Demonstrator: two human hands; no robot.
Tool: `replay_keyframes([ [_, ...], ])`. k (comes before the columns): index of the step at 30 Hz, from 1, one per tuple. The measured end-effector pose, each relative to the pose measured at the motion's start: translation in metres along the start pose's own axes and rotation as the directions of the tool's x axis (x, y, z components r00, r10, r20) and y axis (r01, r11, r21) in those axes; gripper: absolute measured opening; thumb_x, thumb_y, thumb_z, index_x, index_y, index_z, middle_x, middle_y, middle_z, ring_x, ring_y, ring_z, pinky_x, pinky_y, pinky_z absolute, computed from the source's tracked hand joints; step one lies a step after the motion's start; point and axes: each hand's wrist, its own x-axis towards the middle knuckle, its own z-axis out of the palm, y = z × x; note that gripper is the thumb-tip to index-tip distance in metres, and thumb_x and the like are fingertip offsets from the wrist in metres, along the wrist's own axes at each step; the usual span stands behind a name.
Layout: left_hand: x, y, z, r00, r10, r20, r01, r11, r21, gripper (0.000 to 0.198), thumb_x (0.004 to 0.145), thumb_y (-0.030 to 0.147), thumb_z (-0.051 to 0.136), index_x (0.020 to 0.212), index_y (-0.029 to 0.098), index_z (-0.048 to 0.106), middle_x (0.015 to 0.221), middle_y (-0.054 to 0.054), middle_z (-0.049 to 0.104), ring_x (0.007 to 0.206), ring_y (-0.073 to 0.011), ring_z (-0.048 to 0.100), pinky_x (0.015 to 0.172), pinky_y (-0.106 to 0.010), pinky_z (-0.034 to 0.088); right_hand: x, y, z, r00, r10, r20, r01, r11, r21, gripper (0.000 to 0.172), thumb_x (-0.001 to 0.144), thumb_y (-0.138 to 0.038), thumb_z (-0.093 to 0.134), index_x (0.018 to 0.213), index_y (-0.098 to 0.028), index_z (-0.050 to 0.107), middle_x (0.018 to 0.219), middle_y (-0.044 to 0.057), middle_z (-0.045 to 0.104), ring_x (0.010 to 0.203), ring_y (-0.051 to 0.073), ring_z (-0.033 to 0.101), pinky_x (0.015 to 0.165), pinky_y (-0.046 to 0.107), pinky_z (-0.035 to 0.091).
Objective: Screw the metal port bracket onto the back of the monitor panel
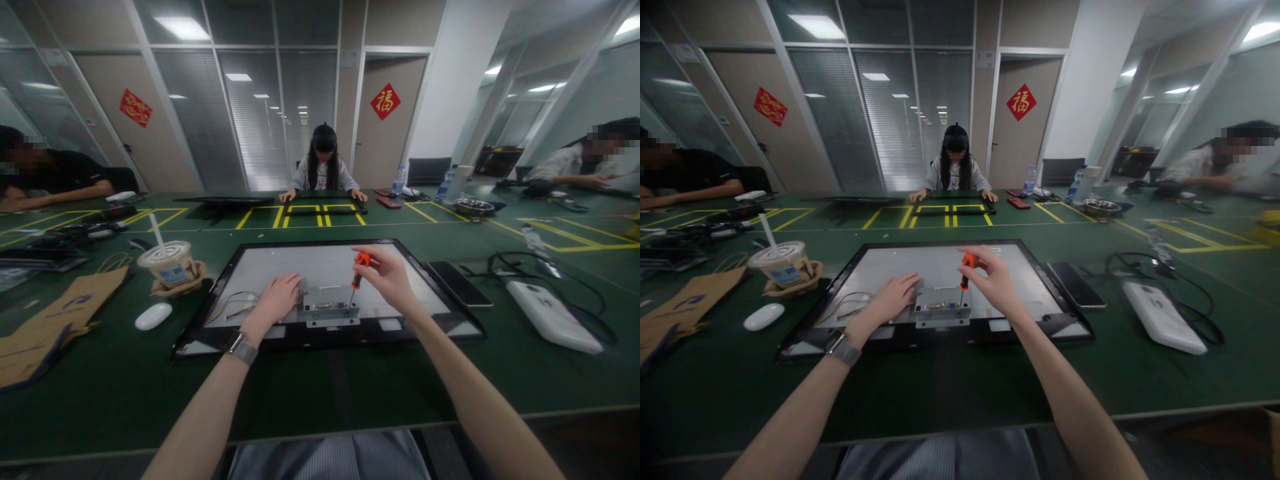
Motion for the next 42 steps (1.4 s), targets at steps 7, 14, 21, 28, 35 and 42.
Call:
replay_keyframes([
  [7, 0.0, 0.0, 0.002, 1.0, -0.003, -0.004, 0.002, 1.0, -0.006, 0.048, 0.102, 0.022, 0.032, 0.146, 0.021, 0.051, 0.158, -0.009, 0.046, 0.146, -0.0241, 0.044, 0.121, -0.05, 0.033, -0.001, -0.007, 0.001, 1.0, -0.022, 0.011, 0.022, 0.999, 0.023, 0.028, 0.094, -0.041, 0.061, 0.114, -0.028, 0.076, 0.104, 0.007, 0.069, 0.092, 0.021, 0.066, 0.081, 0.039, 0.059],
  [14, 0.0, -0.001, 0.002, 1.0, 0.002, -0.001, -0.002, 1.0, -0.003, 0.048, 0.102, 0.021, 0.032, 0.146, 0.019, 0.05, 0.158, -0.01, 0.046, 0.146, -0.0244, 0.044, 0.121, -0.049, 0.033, -0.001, 0.003, -0.001, 1.0, -0.014, -0.017, 0.013, 1.0, -0.013, 0.026, 0.084, -0.037, 0.076, 0.108, -0.028, 0.078, 0.099, 0.005, 0.068, 0.081, 0.018, 0.063, 0.077, 0.037, 0.059],
  [21, 0.0, 0.0, 0.003, 1.0, -0.001, -0.014, 0.001, 1.0, -0.01, 0.047, 0.102, 0.022, 0.032, 0.145, 0.022, 0.051, 0.158, -0.009, 0.047, 0.146, -0.0236, 0.044, 0.122, -0.048, 0.033, 0.0, -0.004, -0.001, 0.999, -0.038, 0.0, 0.038, 0.999, -0.006, 0.025, 0.094, -0.04, 0.061, 0.109, -0.029, 0.077, 0.106, 0.007, 0.071, 0.097, 0.024, 0.067, 0.086, 0.042, 0.057],
  [28, -0.001, 0.001, 0.002, 1.0, -0.01, -0.013, 0.01, 1.0, -0.007, 0.048, 0.102, 0.022, 0.032, 0.145, 0.022, 0.052, 0.157, -0.009, 0.047, 0.146, -0.0243, 0.044, 0.121, -0.05, 0.033, -0.001, -0.002, -0.003, 0.999, -0.017, 0.031, 0.017, 1.0, -0.003, 0.024, 0.089, -0.037, 0.069, 0.11, -0.027, 0.076, 0.102, 0.006, 0.068, 0.084, 0.02, 0.065, 0.079, 0.039, 0.058],
  [35, 0.001, 0.0, 0.003, 1.0, -0.009, -0.007, 0.009, 1.0, 0.003, 0.047, 0.101, 0.021, 0.033, 0.145, 0.022, 0.052, 0.158, -0.009, 0.047, 0.145, -0.0236, 0.045, 0.121, -0.047, 0.033, 0.001, -0.005, -0.002, 0.998, -0.061, 0.015, 0.061, 0.997, -0.035, 0.02, 0.089, -0.037, 0.069, 0.105, -0.029, 0.078, 0.1, 0.006, 0.066, 0.088, 0.021, 0.063, 0.078, 0.038, 0.056],
  [42, 0.001, 0.0, 0.002, 1.0, -0.006, -0.007, 0.006, 1.0, -0.001, 0.047, 0.102, 0.022, 0.032, 0.145, 0.021, 0.052, 0.157, -0.009, 0.047, 0.145, -0.0234, 0.045, 0.122, -0.046, 0.033, -0.002, -0.007, -0.001, 0.999, -0.01, 0.041, 0.007, 0.999, 0.054, 0.029, 0.096, -0.042, 0.059, 0.116, -0.028, 0.075, 0.102, 0.006, 0.075, 0.094, 0.024, 0.071, 0.089, 0.046, 0.057],
])
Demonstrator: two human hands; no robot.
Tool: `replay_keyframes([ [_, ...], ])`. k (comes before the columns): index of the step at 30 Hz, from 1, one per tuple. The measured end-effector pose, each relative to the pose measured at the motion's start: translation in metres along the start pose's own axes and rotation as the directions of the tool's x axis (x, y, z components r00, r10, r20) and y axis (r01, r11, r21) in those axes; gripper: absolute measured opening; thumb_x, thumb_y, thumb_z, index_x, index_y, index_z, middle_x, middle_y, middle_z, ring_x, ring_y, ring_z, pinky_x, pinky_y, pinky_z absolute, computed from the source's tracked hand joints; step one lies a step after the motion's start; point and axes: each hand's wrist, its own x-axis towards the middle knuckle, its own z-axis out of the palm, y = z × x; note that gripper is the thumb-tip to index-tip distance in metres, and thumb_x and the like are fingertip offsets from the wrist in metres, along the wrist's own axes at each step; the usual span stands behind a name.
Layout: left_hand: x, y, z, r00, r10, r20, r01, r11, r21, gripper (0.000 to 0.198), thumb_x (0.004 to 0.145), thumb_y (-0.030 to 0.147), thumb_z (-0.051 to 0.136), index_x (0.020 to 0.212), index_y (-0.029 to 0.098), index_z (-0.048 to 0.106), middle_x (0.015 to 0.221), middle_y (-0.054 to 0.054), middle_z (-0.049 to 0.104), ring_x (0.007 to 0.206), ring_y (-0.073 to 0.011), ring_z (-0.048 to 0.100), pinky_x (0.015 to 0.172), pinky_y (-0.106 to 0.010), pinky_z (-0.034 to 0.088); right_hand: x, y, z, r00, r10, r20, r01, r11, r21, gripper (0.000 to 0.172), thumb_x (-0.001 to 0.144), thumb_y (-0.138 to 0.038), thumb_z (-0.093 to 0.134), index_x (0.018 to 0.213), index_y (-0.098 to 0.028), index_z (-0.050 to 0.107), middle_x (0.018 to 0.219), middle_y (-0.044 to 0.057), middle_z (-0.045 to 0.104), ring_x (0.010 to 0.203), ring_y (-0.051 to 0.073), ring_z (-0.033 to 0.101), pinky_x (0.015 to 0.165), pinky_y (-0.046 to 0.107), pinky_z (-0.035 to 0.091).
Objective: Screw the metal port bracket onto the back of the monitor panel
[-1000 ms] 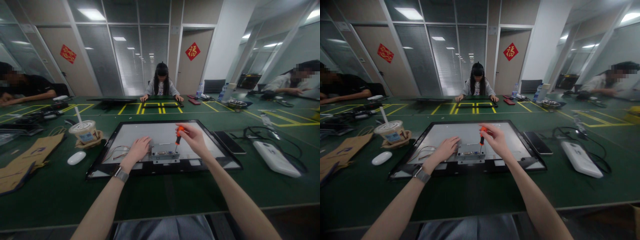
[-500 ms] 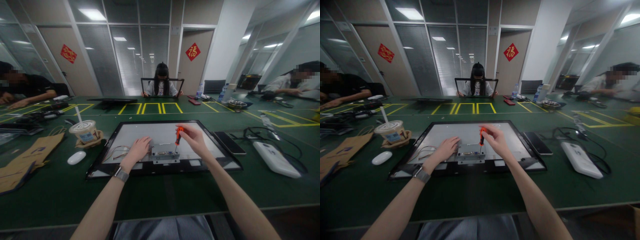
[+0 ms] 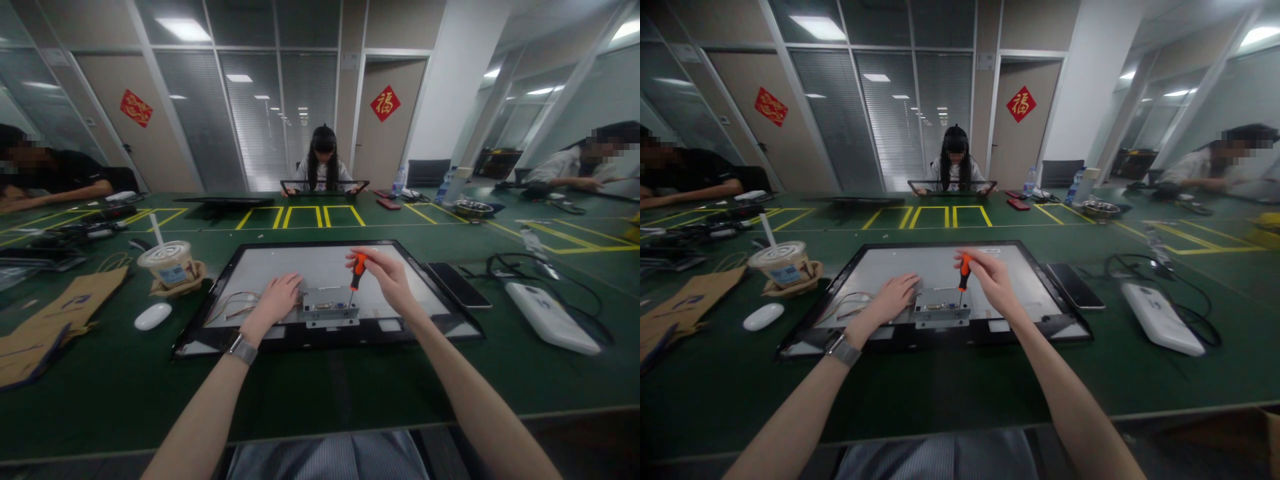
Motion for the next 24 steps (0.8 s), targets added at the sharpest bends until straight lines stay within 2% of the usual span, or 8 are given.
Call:
replay_keyframes([
  [6, -0.0011, 0.0004, -0.0018, 1.0, -0.002, 0.007, 0.002, 1.0, -0.016, 0.048, 0.102, 0.022, 0.033, 0.146, 0.019, 0.051, 0.158, -0.01, 0.046, 0.146, -0.0242, 0.044, 0.122, -0.048, 0.032, 0.0013, 0.0042, -0.0006, 0.998, -0.034, -0.048, 0.031, 0.997, -0.071, 0.016, 0.087, -0.038, 0.073, 0.097, -0.028, 0.079, 0.098, 0.006, 0.073, 0.088, 0.023, 0.067, 0.08, 0.04, 0.057],
  [8, -0.0011, 0.0002, -0.0014, 1.0, -0.003, 0.003, 0.004, 1.0, -0.018, 0.047, 0.102, 0.022, 0.033, 0.146, 0.02, 0.051, 0.157, -0.01, 0.047, 0.146, -0.0239, 0.044, 0.122, -0.048, 0.033, 0.0022, 0.0045, -0.0015, 0.998, -0.048, -0.047, 0.043, 0.995, -0.086, 0.015, 0.085, -0.037, 0.075, 0.096, -0.029, 0.079, 0.097, 0.005, 0.072, 0.087, 0.022, 0.066, 0.079, 0.04, 0.057],
  [16, 0.0001, -0.0004, 0.0004, 1.0, -0.006, 0.013, 0.006, 1.0, -0.003, 0.048, 0.103, 0.022, 0.032, 0.146, 0.02, 0.05, 0.159, -0.009, 0.045, 0.146, -0.0243, 0.044, 0.122, -0.049, 0.032, 0.0022, -0.0026, -0.0024, 0.997, -0.049, 0.055, 0.049, 0.999, -0.004, 0.024, 0.098, -0.037, 0.059, 0.109, -0.031, 0.079, 0.115, 0.006, 0.075, 0.112, 0.027, 0.067, 0.098, 0.046, 0.052],
  [20, 0.0004, -0.0003, -0.0001, 1.0, -0.008, 0.015, 0.008, 1.0, -0.002, 0.047, 0.103, 0.023, 0.033, 0.146, 0.02, 0.051, 0.158, -0.009, 0.046, 0.146, -0.0238, 0.044, 0.122, -0.048, 0.033, 0.0009, -0.0004, -0.0009, 0.997, 0.038, 0.068, -0.044, 0.994, 0.097, 0.026, 0.096, -0.038, 0.062, 0.117, -0.03, 0.076, 0.108, 0.006, 0.077, 0.097, 0.024, 0.072, 0.088, 0.044, 0.057],
  [24, 0.0001, -0.0005, -0.0003, 1.0, -0.015, 0.016, 0.015, 1.0, -0.001, 0.047, 0.103, 0.022, 0.033, 0.147, 0.021, 0.05, 0.159, -0.008, 0.046, 0.146, -0.0239, 0.044, 0.122, -0.048, 0.032, 0.002, -0.0001, -0.0008, 0.999, 0.011, 0.05, -0.015, 0.998, 0.066, 0.018, 0.086, -0.037, 0.075, 0.1, -0.028, 0.08, 0.095, 0.005, 0.073, 0.087, 0.021, 0.068, 0.077, 0.037, 0.057],
])
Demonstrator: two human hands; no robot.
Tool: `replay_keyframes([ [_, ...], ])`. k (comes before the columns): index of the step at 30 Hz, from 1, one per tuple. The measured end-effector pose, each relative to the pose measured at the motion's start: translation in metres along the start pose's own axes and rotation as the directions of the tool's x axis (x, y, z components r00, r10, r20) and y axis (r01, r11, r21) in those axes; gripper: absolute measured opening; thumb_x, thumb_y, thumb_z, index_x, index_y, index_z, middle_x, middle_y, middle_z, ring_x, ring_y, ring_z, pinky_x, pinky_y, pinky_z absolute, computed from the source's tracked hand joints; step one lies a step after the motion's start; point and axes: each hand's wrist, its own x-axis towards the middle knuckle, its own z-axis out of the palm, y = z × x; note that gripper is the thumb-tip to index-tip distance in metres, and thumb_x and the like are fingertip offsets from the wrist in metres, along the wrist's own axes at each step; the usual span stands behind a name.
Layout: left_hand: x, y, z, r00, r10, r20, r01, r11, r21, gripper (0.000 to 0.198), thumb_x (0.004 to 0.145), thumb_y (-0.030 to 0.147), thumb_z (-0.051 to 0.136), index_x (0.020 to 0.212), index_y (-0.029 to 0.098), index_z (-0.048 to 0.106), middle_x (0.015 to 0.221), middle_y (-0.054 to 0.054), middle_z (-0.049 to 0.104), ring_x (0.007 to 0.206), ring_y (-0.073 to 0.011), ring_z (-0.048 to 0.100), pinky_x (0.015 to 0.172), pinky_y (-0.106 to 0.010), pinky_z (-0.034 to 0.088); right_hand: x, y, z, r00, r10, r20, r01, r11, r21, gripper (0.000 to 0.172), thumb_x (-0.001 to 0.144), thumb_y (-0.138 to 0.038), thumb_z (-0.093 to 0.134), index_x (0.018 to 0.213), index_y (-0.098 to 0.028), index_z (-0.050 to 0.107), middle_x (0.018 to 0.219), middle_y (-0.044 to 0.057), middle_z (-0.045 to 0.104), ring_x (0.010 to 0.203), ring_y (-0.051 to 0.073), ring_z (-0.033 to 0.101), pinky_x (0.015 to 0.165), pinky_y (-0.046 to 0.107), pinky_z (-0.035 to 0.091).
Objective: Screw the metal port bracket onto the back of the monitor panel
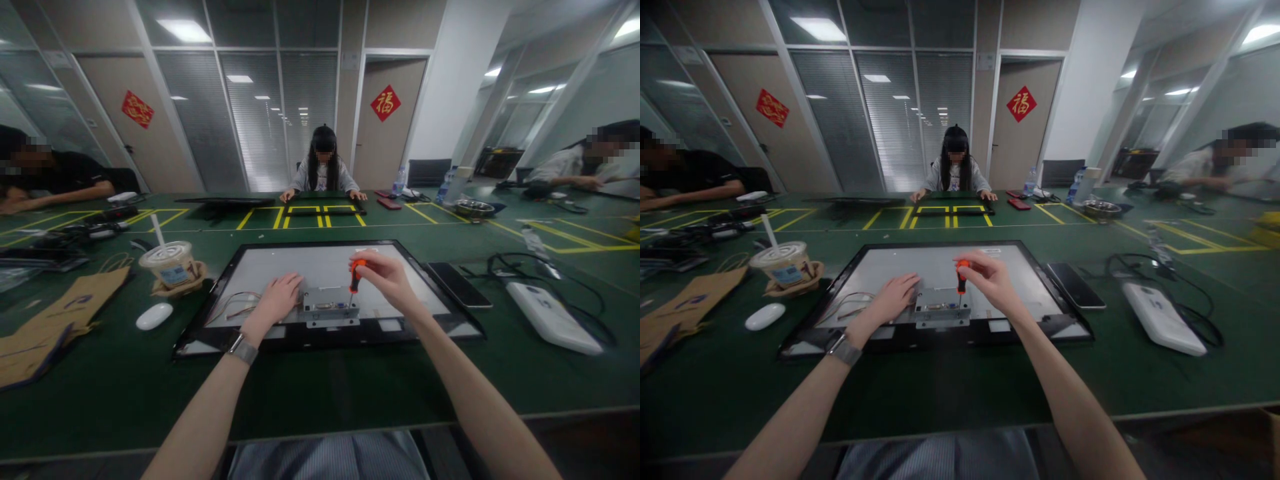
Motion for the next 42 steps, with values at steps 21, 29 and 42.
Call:
replay_keyframes([
  [21, 0.002, -0.003, 0.003, 1.0, 0.008, -0.008, -0.008, 1.0, -0.022, 0.048, 0.103, 0.023, 0.033, 0.148, 0.019, 0.049, 0.159, -0.008, 0.045, 0.146, -0.0239, 0.043, 0.122, -0.048, 0.032, -0.001, 0.005, 0.003, 1.0, 0.003, -0.015, -0.002, 0.998, 0.057, 0.016, 0.082, -0.037, 0.081, 0.096, -0.03, 0.08, 0.094, 0.002, 0.07, 0.081, 0.018, 0.064, 0.073, 0.034, 0.056],
  [29, 0.002, -0.001, 0.003, 1.0, 0.018, -0.012, -0.018, 1.0, -0.012, 0.048, 0.102, 0.022, 0.033, 0.147, 0.018, 0.05, 0.158, -0.01, 0.047, 0.146, -0.0236, 0.043, 0.122, -0.046, 0.033, -0.002, 0.009, 0.0, 1.0, 0.029, -0.001, -0.029, 0.997, 0.072, 0.028, 0.095, -0.041, 0.065, 0.117, -0.029, 0.076, 0.111, 0.006, 0.077, 0.102, 0.024, 0.071, 0.096, 0.047, 0.055],
  [42, 0.001, -0.001, 0.001, 1.0, 0.016, -0.008, -0.016, 1.0, -0.015, 0.048, 0.102, 0.022, 0.033, 0.146, 0.018, 0.05, 0.158, -0.009, 0.046, 0.146, -0.0238, 0.044, 0.122, -0.047, 0.032, 0.001, 0.004, 0.0, 0.999, -0.017, -0.032, 0.018, 1.0, 0.025, 0.024, 0.095, -0.04, 0.064, 0.109, -0.029, 0.079, 0.116, 0.007, 0.074, 0.111, 0.025, 0.067, 0.097, 0.045, 0.054],
])
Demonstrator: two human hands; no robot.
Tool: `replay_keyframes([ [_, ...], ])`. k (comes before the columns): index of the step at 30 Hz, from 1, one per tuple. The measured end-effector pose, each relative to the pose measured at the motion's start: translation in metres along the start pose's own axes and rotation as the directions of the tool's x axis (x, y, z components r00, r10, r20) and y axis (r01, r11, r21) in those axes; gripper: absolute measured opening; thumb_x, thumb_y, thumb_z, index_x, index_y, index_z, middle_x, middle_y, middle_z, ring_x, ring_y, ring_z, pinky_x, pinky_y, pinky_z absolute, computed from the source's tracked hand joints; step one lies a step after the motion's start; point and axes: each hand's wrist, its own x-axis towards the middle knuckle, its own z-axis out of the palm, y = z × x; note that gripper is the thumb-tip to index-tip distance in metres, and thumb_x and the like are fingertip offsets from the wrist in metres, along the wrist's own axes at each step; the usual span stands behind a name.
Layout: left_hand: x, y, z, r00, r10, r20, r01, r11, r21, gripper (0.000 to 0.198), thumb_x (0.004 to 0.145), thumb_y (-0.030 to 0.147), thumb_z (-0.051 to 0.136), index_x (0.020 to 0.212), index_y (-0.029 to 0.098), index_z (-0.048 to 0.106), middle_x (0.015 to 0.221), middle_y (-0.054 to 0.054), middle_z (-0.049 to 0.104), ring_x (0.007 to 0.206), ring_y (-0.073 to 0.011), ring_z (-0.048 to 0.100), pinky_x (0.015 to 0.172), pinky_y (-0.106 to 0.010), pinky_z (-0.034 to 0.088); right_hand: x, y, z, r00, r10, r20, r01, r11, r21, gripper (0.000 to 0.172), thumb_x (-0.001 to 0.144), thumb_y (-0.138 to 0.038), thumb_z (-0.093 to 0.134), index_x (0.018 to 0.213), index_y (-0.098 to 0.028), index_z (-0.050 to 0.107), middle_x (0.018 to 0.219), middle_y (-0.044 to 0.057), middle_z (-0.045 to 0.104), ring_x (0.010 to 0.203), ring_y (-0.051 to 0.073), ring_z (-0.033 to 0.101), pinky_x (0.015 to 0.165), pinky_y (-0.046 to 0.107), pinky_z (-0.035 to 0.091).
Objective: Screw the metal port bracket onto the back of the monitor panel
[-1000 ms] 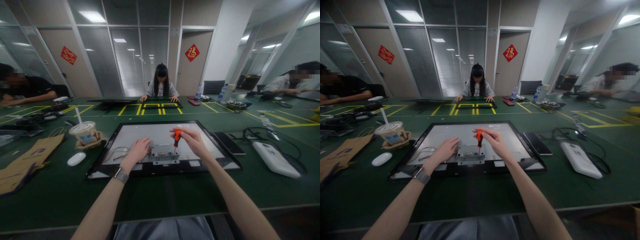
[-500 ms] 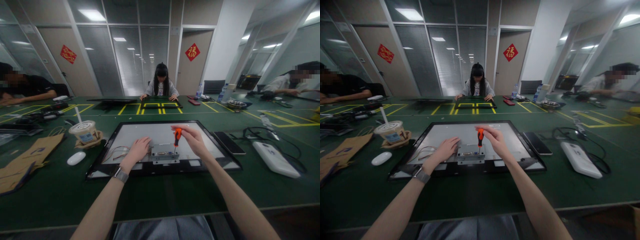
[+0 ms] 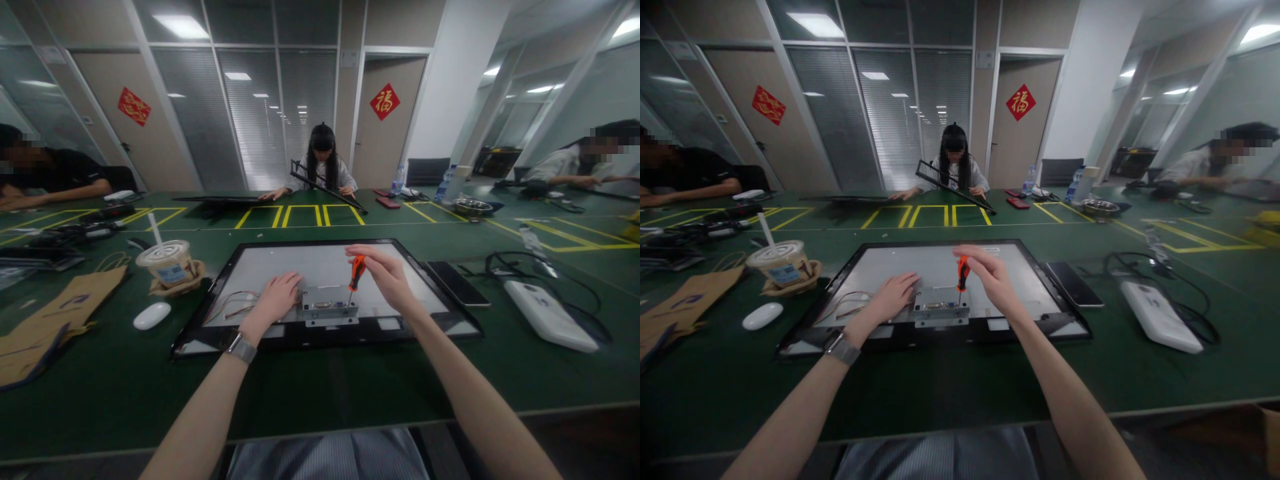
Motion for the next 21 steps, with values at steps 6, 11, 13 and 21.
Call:
replay_keyframes([
  [6, -0.0012, 0.0013, -0.0022, 1.0, 0.003, -0.001, -0.003, 1.0, 0.005, 0.047, 0.102, 0.022, 0.034, 0.145, 0.021, 0.051, 0.158, -0.009, 0.047, 0.146, -0.0233, 0.044, 0.121, -0.047, 0.033, -0.002, 0.0014, 0.0022, 0.997, 0.033, -0.077, -0.034, 0.999, -0.019, 0.025, 0.093, -0.037, 0.067, 0.114, -0.028, 0.078, 0.101, 0.006, 0.077, 0.093, 0.023, 0.071, 0.091, 0.046, 0.057],
  [11, -0.0013, 0.0018, -0.002, 1.0, -0.005, 0.0, 0.005, 1.0, 0.006, 0.047, 0.102, 0.022, 0.034, 0.145, 0.022, 0.052, 0.157, -0.01, 0.047, 0.145, -0.0243, 0.045, 0.121, -0.049, 0.034, 0.0007, 0.0004, 0.0007, 0.993, -0.054, -0.107, 0.039, 0.99, -0.135, 0.018, 0.084, -0.036, 0.077, 0.1, -0.029, 0.082, 0.089, 0.004, 0.069, 0.085, 0.021, 0.065, 0.08, 0.041, 0.057],
  [13, -0.0011, 0.0017, -0.0012, 1.0, -0.005, -0.001, 0.005, 1.0, 0.009, 0.047, 0.102, 0.022, 0.033, 0.145, 0.021, 0.051, 0.158, -0.01, 0.047, 0.145, -0.024, 0.045, 0.121, -0.048, 0.033, 0.0007, -0.0003, 0.0, 0.995, -0.053, -0.087, 0.043, 0.992, -0.115, 0.019, 0.09, -0.037, 0.07, 0.103, -0.03, 0.082, 0.095, 0.005, 0.07, 0.091, 0.022, 0.066, 0.085, 0.042, 0.057],
  [21, -0.0005, -0.0008, 0.0014, 1.0, 0.001, -0.006, -0.001, 1.0, 0.011, 0.048, 0.102, 0.022, 0.032, 0.146, 0.021, 0.05, 0.158, -0.009, 0.046, 0.146, -0.0241, 0.044, 0.122, -0.049, 0.033, -0.0016, 0.0013, 0.0015, 0.995, 0.097, -0.03, -0.096, 0.995, 0.032, 0.031, 0.09, -0.039, 0.07, 0.118, -0.027, 0.077, 0.105, 0.007, 0.075, 0.089, 0.022, 0.072, 0.084, 0.045, 0.06],
])
